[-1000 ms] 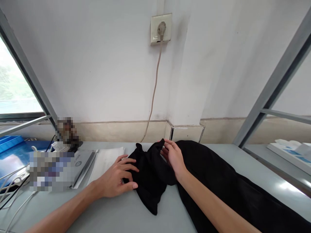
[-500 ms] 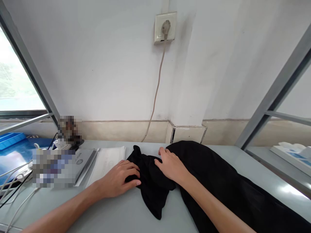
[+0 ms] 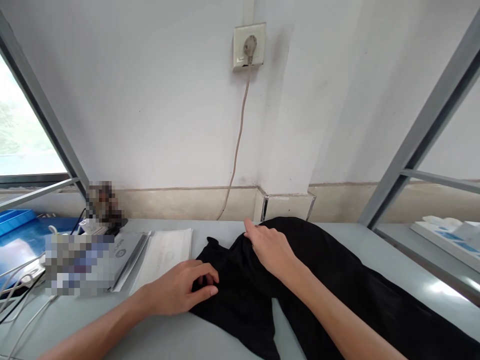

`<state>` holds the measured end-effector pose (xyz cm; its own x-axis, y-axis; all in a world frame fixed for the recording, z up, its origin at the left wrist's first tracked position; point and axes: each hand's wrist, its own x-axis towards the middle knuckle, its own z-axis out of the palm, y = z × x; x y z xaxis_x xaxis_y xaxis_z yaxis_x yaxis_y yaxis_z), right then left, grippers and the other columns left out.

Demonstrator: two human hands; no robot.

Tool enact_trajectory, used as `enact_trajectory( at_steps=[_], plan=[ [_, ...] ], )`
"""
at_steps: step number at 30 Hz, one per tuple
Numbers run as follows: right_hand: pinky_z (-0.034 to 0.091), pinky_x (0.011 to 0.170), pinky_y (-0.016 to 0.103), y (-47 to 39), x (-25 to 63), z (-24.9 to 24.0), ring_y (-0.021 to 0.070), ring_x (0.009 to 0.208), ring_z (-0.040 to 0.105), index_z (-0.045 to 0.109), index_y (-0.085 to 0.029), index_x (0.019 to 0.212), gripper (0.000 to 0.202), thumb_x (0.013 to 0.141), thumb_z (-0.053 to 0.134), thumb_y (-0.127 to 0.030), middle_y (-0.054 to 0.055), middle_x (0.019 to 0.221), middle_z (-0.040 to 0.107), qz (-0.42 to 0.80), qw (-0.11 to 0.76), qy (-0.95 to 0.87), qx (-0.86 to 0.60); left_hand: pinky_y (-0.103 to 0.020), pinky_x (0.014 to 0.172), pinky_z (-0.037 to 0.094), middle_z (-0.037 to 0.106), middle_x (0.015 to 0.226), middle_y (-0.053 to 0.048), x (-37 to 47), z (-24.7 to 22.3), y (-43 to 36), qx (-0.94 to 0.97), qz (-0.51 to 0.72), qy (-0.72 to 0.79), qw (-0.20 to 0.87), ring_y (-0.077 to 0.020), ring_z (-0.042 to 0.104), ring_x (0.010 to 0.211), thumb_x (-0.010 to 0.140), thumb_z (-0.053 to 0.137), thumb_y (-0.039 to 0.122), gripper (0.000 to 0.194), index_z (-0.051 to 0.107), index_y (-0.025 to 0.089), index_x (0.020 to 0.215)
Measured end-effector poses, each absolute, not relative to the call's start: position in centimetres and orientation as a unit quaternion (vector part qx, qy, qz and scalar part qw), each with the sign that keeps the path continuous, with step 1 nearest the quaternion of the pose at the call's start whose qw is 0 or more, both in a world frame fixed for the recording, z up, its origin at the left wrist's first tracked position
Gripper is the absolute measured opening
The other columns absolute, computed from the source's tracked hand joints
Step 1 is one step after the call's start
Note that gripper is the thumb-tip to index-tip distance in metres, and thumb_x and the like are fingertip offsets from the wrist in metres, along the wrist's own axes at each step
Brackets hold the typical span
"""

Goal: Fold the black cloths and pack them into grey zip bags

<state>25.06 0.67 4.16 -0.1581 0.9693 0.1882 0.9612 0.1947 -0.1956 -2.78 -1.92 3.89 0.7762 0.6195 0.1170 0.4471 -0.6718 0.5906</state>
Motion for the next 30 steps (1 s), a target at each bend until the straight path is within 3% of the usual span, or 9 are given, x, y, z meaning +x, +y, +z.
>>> enact_trajectory(
  at_steps=[5,9,12,14,16,19,22,25,30],
  plan=[
    [0.043,0.113,0.042,1.3,24.1,4.0,0.0273,0.142,0.052,0.04,-0.036,0.156,0.048,0.108,0.034,-0.04,0.002,0.158,0.054,0.113,0.297,-0.787,-0.53,-0.025,0.067,0.049,0.078,0.098,-0.004,-2.9,4.5,-2.1,0.843,0.107,0.27,0.453,-0.0162,0.068,0.081,0.107,0.046,0.049,0.035,0.066,0.024,0.122],
    [0.052,0.094,0.046,0.5,24.3,4.5,0.0348,0.112,0.065,0.067,-0.029,0.125,0.049,0.094,0.056,-0.065,0.01,0.119,0.074,0.143,0.25,-0.766,-0.574,-0.038,0.095,0.05,0.069,0.122,-0.009,-3.1,2.8,-0.7,0.878,0.221,0.341,0.252,-0.0239,0.061,0.11,0.106,0.05,0.046,0.032,0.065,0.024,0.124],
    [0.053,0.078,0.043,-0.1,24.7,4.5,0.0368,0.094,0.067,0.071,-0.025,0.09,0.037,0.08,0.074,-0.061,0.01,0.091,0.074,0.16,0.139,-0.792,-0.573,-0.05,0.107,0.042,0.056,0.143,-0.011,-3.4,1.6,0.3,0.895,0.218,0.363,0.141,-0.032,0.048,0.131,0.101,0.06,0.047,0.04,0.058,0.027,0.136],
    [0.052,0.077,0.041,0.0,24.9,4.4,0.0351,0.09,0.069,0.069,-0.027,0.083,0.023,0.085,0.071,-0.049,0.008,0.086,0.075,0.186,0.111,-0.81,-0.545,-0.049,0.105,0.042,0.063,0.13,-0.008,-3.5,1.3,0.6,0.903,0.194,0.36,0.13,-0.0304,0.053,0.123,0.101,0.06,0.046,0.029,0.064,0.027,0.123],
    [0.053,0.084,0.041,0.2,24.9,4.4,0.0326,0.096,0.071,0.071,-0.028,0.094,0.019,0.096,0.058,-0.042,0.006,0.096,0.077,0.209,0.15,-0.807,-0.531,-0.045,0.1,0.042,0.07,0.106,-0.005,-3.4,1.4,0.7,0.901,0.188,0.36,0.153,-0.0255,0.06,0.106,0.104,0.056,0.043,0.022,0.067,0.024,0.106],
    [0.054,0.096,0.042,0.7,24.6,4.8,0.0309,0.111,0.07,0.069,-0.03,0.121,0.031,0.102,0.049,-0.045,0.006,0.121,0.075,0.271,0.31,-0.754,-0.511,-0.034,0.08,0.045,0.067,0.08,-0.001,-3.3,1.9,0.9,0.859,0.201,0.408,0.234,-0.0206,0.062,0.081,0.105,0.048,0.05,0.036,0.067,0.021,0.093],
    [0.058,0.093,0.043,0.7,24.3,5.5,0.0315,0.112,0.07,0.07,-0.029,0.125,0.036,0.099,0.055,-0.05,0.006,0.123,0.076,0.333,0.394,-0.705,-0.487,-0.029,0.059,0.035,0.057,0.064,0.001,-3.3,2.6,1.2,0.812,0.209,0.468,0.28,-0.016,0.051,0.06,0.102,0.042,0.065,0.055,0.063,0.02,0.08],
    [0.057,0.096,0.042,0.4,24.6,6.2,0.0314,0.113,0.07,0.076,-0.027,0.117,0.035,0.093,0.066,-0.051,0.005,0.117,0.078,0.392,0.35,-0.714,-0.462,-0.028,0.054,0.029,0.052,0.06,0.004,-3.6,3.2,1.3,0.801,0.201,0.474,0.305,-0.0141,0.044,0.054,0.098,0.046,0.07,0.055,0.067,0.02,0.09],
    [0.057,0.095,0.042,0.5,25.4,6.0,0.0303,0.106,0.072,0.078,-0.024,0.109,0.034,0.09,0.068,-0.051,0.004,0.111,0.08,0.529,0.151,-0.74,-0.386,-0.025,0.056,0.033,0.058,0.07,0.003,-3.7,3.1,1.0,0.831,0.126,0.381,0.387,-0.0141,0.051,0.062,0.091,0.066,0.06,0.04,0.072,0.022,0.098]
  ],
)
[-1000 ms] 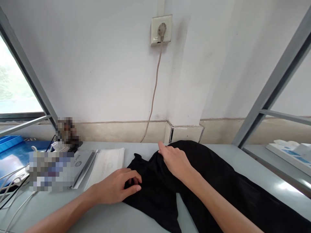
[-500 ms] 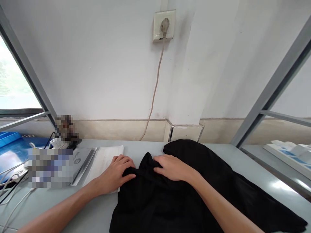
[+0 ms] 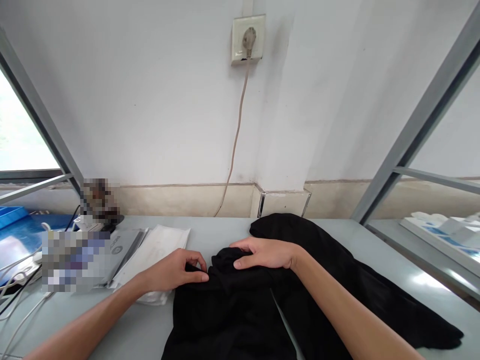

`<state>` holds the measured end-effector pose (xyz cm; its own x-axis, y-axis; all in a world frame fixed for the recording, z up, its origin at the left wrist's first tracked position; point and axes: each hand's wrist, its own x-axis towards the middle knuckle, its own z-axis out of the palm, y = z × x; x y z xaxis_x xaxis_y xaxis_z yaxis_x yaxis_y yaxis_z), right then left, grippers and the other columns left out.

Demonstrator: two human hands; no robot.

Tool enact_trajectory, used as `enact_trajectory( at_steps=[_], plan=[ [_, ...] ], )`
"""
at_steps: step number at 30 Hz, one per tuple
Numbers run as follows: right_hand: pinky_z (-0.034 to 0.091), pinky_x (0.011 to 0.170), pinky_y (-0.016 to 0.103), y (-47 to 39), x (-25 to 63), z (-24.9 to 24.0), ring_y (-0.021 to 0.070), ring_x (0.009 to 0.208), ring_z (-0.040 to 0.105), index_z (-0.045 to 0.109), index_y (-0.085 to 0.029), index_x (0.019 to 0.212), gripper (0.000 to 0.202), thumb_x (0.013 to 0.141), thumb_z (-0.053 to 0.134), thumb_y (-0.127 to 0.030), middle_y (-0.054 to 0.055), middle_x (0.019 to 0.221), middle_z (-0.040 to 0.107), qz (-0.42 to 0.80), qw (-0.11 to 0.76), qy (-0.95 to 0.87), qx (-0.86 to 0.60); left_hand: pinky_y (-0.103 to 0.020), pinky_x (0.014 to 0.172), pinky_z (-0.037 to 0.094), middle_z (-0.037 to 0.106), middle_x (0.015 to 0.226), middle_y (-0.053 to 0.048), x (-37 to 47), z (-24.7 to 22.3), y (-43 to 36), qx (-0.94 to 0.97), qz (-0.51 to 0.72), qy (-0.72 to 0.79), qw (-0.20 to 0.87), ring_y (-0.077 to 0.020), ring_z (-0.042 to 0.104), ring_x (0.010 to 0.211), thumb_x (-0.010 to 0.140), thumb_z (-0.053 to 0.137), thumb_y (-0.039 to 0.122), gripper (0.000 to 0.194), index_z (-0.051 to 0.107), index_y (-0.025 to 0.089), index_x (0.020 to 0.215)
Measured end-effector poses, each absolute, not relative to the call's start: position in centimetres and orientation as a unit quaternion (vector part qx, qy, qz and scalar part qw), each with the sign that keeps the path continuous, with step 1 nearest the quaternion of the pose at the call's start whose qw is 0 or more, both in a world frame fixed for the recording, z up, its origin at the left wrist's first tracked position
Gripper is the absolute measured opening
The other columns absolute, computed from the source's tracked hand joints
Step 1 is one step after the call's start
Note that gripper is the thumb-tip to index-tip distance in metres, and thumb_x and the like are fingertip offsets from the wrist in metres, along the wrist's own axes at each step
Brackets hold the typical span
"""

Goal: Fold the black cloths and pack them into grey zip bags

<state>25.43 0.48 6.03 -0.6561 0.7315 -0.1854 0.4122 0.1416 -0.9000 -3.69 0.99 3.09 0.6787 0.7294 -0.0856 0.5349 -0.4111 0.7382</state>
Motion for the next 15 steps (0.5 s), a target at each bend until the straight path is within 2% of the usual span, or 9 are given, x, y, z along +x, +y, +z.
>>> enact_trajectory(
  at_steps=[2,5,7,8,9,11,13,15],
  plan=[
    [0.054,0.1,0.044,1.0,25.2,5.2,0.0305,0.112,0.069,0.076,-0.026,0.113,0.035,0.094,0.063,-0.052,0.005,0.117,0.077,0.426,0.213,-0.76,-0.442,-0.026,0.061,0.038,0.061,0.075,0.002,-3.5,2.5,1.1,0.841,0.153,0.395,0.338,-0.0158,0.056,0.068,0.093,0.065,0.052,0.03,0.07,0.023,0.099],
    [0.04,0.114,0.053,1.7,24.5,3.7,0.0331,0.13,0.056,0.06,-0.033,0.14,0.046,0.097,0.059,-0.049,0.008,0.141,0.062,0.149,0.337,-0.768,-0.524,-0.03,0.072,0.044,0.062,0.088,0.0,-3.3,1.3,1.5,0.837,0.229,0.449,0.213,-0.0199,0.06,0.082,0.096,0.06,0.033,0.017,0.062,0.024,0.11],
    [0.038,0.114,0.054,2.0,24.3,3.1,0.0341,0.133,0.051,0.047,-0.032,0.151,0.057,0.097,0.057,-0.049,0.012,0.145,0.056,0.055,0.346,-0.762,-0.544,-0.034,0.079,0.047,0.061,0.097,-0.003,-3.4,0.8,1.7,0.839,0.237,0.465,0.151,-0.0235,0.059,0.093,0.092,0.057,0.021,0.021,0.058,0.023,0.113],
    [0.041,0.111,0.052,2.1,24.2,2.9,0.0339,0.129,0.054,0.048,-0.03,0.149,0.054,0.098,0.055,-0.049,0.013,0.14,0.059,0.044,0.339,-0.758,-0.555,-0.037,0.082,0.047,0.061,0.099,-0.004,-3.4,0.7,1.7,0.846,0.227,0.466,0.129,-0.025,0.058,0.096,0.09,0.056,0.016,0.025,0.058,0.022,0.114],
    [0.045,0.105,0.049,2.1,24.2,2.9,0.0334,0.12,0.059,0.055,-0.028,0.141,0.046,0.1,0.05,-0.049,0.013,0.129,0.064,0.049,0.328,-0.752,-0.569,-0.039,0.083,0.048,0.06,0.101,-0.005,-3.5,0.6,1.7,0.852,0.213,0.464,0.113,-0.0261,0.057,0.098,0.089,0.055,0.014,0.027,0.057,0.022,0.115],
    [0.051,0.089,0.045,2.0,24.4,3.0,0.0315,0.092,0.067,0.069,-0.026,0.108,0.037,0.103,0.042,-0.05,0.01,0.095,0.072,0.077,0.296,-0.743,-0.595,-0.044,0.086,0.05,0.061,0.107,-0.008,-3.6,0.6,1.6,0.863,0.196,0.456,0.089,-0.028,0.057,0.101,0.087,0.053,0.01,0.035,0.057,0.022,0.12],
    [0.052,0.077,0.043,1.8,24.5,3.1,0.0293,0.07,0.066,0.068,-0.026,0.075,0.046,0.102,0.042,-0.053,0.006,0.067,0.068,0.114,0.262,-0.747,-0.6,-0.049,0.096,0.049,0.059,0.127,-0.01,-3.8,0.7,1.4,0.882,0.199,0.421,0.075,-0.0308,0.055,0.117,0.084,0.049,0.005,0.052,0.054,0.025,0.132],
    [0.053,0.075,0.042,1.7,24.6,3.0,0.0291,0.067,0.068,0.067,-0.027,0.062,0.049,0.099,0.049,-0.053,0.005,0.06,0.069,0.15,0.24,-0.763,-0.581,-0.054,0.113,0.041,0.047,0.153,-0.009,-3.9,0.8,1.4,0.91,0.196,0.358,0.07,-0.0321,0.042,0.141,0.083,0.046,0.001,0.071,0.045,0.031,0.147]
  ],
)
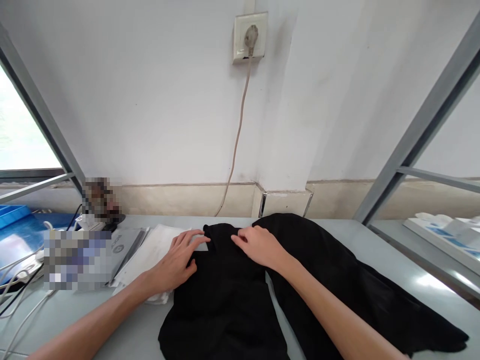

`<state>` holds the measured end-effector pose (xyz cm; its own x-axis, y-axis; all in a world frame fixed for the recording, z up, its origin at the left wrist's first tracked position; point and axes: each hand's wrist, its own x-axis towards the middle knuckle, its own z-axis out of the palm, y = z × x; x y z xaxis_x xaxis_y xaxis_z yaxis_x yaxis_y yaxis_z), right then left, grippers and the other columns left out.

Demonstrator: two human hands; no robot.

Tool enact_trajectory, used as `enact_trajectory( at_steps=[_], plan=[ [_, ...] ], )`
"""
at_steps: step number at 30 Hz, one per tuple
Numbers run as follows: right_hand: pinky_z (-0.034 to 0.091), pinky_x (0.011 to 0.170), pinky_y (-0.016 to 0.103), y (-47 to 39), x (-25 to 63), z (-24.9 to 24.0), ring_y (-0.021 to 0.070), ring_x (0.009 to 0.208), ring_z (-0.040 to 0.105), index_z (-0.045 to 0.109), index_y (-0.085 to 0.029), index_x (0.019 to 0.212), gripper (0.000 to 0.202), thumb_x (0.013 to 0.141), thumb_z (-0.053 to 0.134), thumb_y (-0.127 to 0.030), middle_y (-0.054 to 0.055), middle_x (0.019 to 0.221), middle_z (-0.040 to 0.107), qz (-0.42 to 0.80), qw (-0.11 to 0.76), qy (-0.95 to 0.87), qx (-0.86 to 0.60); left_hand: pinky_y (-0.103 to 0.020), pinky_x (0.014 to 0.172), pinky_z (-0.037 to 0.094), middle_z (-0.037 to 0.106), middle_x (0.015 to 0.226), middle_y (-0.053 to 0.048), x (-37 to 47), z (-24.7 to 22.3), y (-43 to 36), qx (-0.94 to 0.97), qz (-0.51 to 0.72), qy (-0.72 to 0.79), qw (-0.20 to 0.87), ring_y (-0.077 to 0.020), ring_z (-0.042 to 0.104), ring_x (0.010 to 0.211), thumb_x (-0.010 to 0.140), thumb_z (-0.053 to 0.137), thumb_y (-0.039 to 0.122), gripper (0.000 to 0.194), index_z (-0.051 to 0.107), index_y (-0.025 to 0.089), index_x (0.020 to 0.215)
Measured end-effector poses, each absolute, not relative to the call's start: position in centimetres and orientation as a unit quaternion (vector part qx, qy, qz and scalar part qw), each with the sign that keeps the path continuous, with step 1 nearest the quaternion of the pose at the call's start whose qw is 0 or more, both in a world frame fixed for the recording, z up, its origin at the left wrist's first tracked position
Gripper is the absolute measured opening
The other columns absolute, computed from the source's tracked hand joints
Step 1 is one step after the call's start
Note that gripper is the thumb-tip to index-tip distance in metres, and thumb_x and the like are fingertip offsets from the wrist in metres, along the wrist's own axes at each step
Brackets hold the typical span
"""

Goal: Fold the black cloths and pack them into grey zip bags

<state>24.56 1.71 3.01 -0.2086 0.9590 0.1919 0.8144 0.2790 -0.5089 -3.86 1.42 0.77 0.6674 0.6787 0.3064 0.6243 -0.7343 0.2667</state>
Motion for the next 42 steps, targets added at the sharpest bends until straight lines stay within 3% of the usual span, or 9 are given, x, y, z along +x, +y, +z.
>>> enact_trajectory(
  at_steps=[3,7,12,19,26,31,35,39,42],
  plan=[
    [0.054,0.096,0.043,1.7,24.5,2.6,0.0316,0.104,0.073,0.081,-0.031,0.098,0.029,0.096,0.057,-0.049,0.004,0.104,0.083,0.203,0.241,-0.786,-0.532,-0.06,0.128,0.018,0.038,0.164,-0.003,-3.9,0.8,1.5,0.939,0.168,0.292,0.068,-0.0305,0.022,0.157,0.084,0.045,-0.001,0.082,0.034,0.035,0.158],
    [0.035,0.122,0.047,1.8,24.5,1.9,0.0273,0.148,0.047,0.057,-0.035,0.149,0.049,0.101,0.05,-0.043,0.0,0.156,0.058,0.202,0.26,-0.795,-0.51,-0.061,0.13,0.012,0.061,0.137,-0.007,-3.9,0.8,1.7,0.933,0.173,0.308,0.066,-0.0306,0.041,0.146,0.094,0.054,0.015,0.06,0.046,0.029,0.152],
    [0.05,0.104,0.043,1.5,24.1,1.7,0.0284,0.115,0.07,0.076,-0.031,0.116,0.03,0.103,0.05,-0.039,0.003,0.123,0.078,0.145,0.194,-0.82,-0.519,-0.06,0.129,0.016,0.056,0.141,-0.012,-4.1,0.7,1.8,0.929,0.176,0.318,0.071,-0.0313,0.047,0.141,0.097,0.063,0.037,0.046,0.056,0.025,0.141],
    [0.05,0.091,0.049,1.9,24.0,0.6,0.0389,0.11,0.064,0.064,-0.021,0.108,0.02,0.098,0.055,-0.035,0.018,0.116,0.069,0.08,0.225,-0.741,-0.628,-0.065,0.128,0.015,0.044,0.161,-0.012,-4.2,0.3,1.9,0.925,0.143,0.337,0.096,-0.0376,0.032,0.153,0.097,0.058,0.064,0.059,0.055,0.028,0.144],
    [0.05,0.079,0.039,2.6,24.4,1.1,0.03,0.087,0.069,0.05,-0.025,0.108,0.014,0.104,0.038,-0.032,0.008,0.092,0.069,0.169,0.259,-0.712,-0.631,-0.061,0.129,0.018,0.065,0.14,-0.005,-4.0,0.0,2.5,0.905,0.173,0.383,0.063,-0.0299,0.044,0.147,0.109,0.042,0.042,0.034,0.064,0.027,0.13],
    [0.053,0.065,0.033,2.6,25.0,2.0,0.0239,0.071,0.067,0.038,-0.026,0.129,0.03,0.106,0.037,-0.044,0.001,0.082,0.064,0.25,0.276,-0.673,-0.639,-0.061,0.128,0.022,0.049,0.158,-0.01,-4.2,-1.2,2.8,0.896,0.157,0.414,0.034,-0.0328,0.035,0.154,0.105,0.049,0.038,0.038,0.057,0.024,0.14],
    [0.056,0.051,0.03,1.7,26.1,3.2,0.0161,0.056,0.062,0.052,-0.029,0.126,0.042,0.097,0.057,-0.059,0.0,0.089,0.062,0.397,0.19,-0.693,-0.57,-0.06,0.128,0.024,0.037,0.166,-0.013,-4.0,-1.9,2.8,0.886,0.141,0.44,0.044,-0.0354,0.021,0.159,0.104,0.046,0.04,0.05,0.049,0.018,0.149],
    [0.065,0.08,0.04,1.0,26.5,4.6,0.0287,0.103,0.071,0.042,-0.032,0.153,0.07,0.092,0.066,-0.057,0.012,0.139,0.058,0.451,0.18,-0.718,-0.499,-0.06,0.129,0.022,0.033,0.169,-0.013,-3.9,-2.0,2.9,0.878,0.13,0.457,0.055,-0.0362,0.017,0.159,0.103,0.044,0.041,0.056,0.043,0.015,0.153],
    [0.045,0.117,0.048,0.8,25.9,4.9,0.0357,0.151,0.038,0.018,-0.036,0.166,0.091,0.092,0.069,-0.053,0.008,0.173,0.024,0.379,0.217,-0.761,-0.481,-0.06,0.129,0.021,0.033,0.169,-0.013,-3.9,-2.1,3.0,0.873,0.133,0.465,0.067,-0.0354,0.017,0.159,0.103,0.043,0.042,0.06,0.039,0.014,0.156]
  ],
)
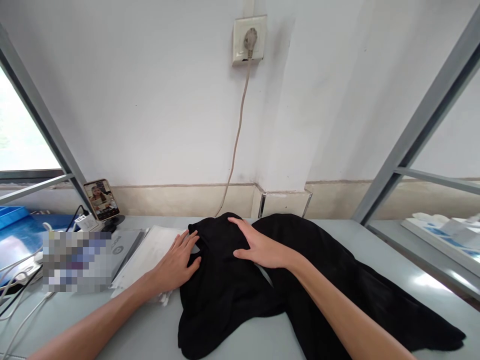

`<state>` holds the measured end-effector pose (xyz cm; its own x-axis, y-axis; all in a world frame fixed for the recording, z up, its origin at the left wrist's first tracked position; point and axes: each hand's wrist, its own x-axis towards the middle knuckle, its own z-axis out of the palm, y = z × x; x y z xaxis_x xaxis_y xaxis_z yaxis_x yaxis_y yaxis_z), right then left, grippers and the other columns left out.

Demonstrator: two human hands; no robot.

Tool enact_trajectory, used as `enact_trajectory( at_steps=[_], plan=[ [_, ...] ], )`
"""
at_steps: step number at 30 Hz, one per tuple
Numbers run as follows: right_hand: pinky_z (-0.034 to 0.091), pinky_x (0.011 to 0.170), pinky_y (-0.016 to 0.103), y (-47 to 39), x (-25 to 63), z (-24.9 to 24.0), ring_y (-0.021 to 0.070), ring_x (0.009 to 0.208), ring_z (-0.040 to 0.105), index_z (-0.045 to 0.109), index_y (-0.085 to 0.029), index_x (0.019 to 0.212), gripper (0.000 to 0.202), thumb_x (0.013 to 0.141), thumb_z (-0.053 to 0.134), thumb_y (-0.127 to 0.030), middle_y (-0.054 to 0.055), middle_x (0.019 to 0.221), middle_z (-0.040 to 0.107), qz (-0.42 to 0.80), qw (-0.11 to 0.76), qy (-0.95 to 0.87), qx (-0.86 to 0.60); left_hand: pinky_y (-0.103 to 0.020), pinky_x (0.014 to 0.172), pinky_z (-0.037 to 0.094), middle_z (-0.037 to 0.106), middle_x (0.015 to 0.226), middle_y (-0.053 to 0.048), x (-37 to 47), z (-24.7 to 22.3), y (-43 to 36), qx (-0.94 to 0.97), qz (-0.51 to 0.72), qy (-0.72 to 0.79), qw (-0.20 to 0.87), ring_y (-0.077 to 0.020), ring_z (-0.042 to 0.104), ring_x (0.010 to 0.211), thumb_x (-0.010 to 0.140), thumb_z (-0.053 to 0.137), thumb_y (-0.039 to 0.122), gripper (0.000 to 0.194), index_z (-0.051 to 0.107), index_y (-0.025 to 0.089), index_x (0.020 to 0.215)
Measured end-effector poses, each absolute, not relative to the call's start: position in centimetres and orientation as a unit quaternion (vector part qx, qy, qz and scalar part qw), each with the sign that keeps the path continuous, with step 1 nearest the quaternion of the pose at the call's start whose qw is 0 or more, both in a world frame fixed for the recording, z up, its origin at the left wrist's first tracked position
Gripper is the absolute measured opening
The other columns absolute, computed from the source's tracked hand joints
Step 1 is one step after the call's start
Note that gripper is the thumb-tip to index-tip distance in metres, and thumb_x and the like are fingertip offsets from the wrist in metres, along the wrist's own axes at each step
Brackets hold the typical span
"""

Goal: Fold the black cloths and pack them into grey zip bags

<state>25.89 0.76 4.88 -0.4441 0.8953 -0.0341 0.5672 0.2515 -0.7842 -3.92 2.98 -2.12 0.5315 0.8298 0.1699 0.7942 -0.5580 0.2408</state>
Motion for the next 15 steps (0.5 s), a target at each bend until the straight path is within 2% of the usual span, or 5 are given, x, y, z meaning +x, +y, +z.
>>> enact_trajectory(
  at_steps=[4,7,10,12,15],
  plan=[
    [0.016,0.131,0.048,0.3,24.7,4.0,0.0291,0.162,0.012,0.005,-0.035,0.168,0.087,0.1,0.057,-0.053,0.001,0.178,0.006,0.362,0.252,-0.752,-0.489,-0.06,0.129,0.021,0.033,0.168,-0.013,-4.0,-2.3,2.9,0.866,0.151,0.469,0.082,-0.0348,0.018,0.159,0.105,0.042,0.044,0.06,0.037,0.015,0.157],
    [0.017,0.131,0.046,-0.4,23.8,3.3,0.0272,0.162,0.012,0.007,-0.036,0.168,0.086,0.1,0.057,-0.051,-0.001,0.178,0.006,0.416,0.294,-0.682,-0.525,-0.061,0.129,0.021,0.034,0.168,-0.011,-4.0,-2.4,2.9,0.86,0.169,0.47,0.099,-0.0344,0.02,0.159,0.108,0.034,0.055,0.062,0.038,0.018,0.157],
    [0.044,0.119,0.042,-1.4,22.8,3.3,0.0281,0.15,0.042,0.023,-0.038,0.163,0.078,0.097,0.064,-0.045,0.003,0.173,0.028,0.511,0.357,-0.543,-0.563,-0.06,0.129,0.019,0.034,0.168,-0.01,-3.9,-2.3,2.9,0.854,0.17,0.479,0.11,-0.0338,0.018,0.16,0.107,0.027,0.062,0.068,0.037,0.018,0.158],
    [0.061,0.094,0.036,-2.1,22.3,3.6,0.0275,0.128,0.065,0.027,-0.033,0.159,0.08,0.092,0.07,-0.042,0.01,0.16,0.048,0.538,0.404,-0.435,-0.599,-0.059,0.13,0.017,0.033,0.169,-0.01,-3.9,-2.2,2.9,0.852,0.16,0.485,0.115,-0.0335,0.016,0.16,0.107,0.025,0.063,0.071,0.036,0.016,0.159],
    [0.061,0.065,0.028,-3.2,21.7,4.1,0.0242,0.096,0.075,0.043,-0.024,0.144,0.07,0.086,0.079,-0.039,0.013,0.127,0.072,0.558,0.426,-0.332,-0.63,-0.058,0.131,0.016,0.031,0.17,-0.01,-3.9,-2.2,2.9,0.852,0.153,0.486,0.12,-0.0329,0.014,0.161,0.107,0.023,0.064,0.073,0.034,0.015,0.16]
  ],
)
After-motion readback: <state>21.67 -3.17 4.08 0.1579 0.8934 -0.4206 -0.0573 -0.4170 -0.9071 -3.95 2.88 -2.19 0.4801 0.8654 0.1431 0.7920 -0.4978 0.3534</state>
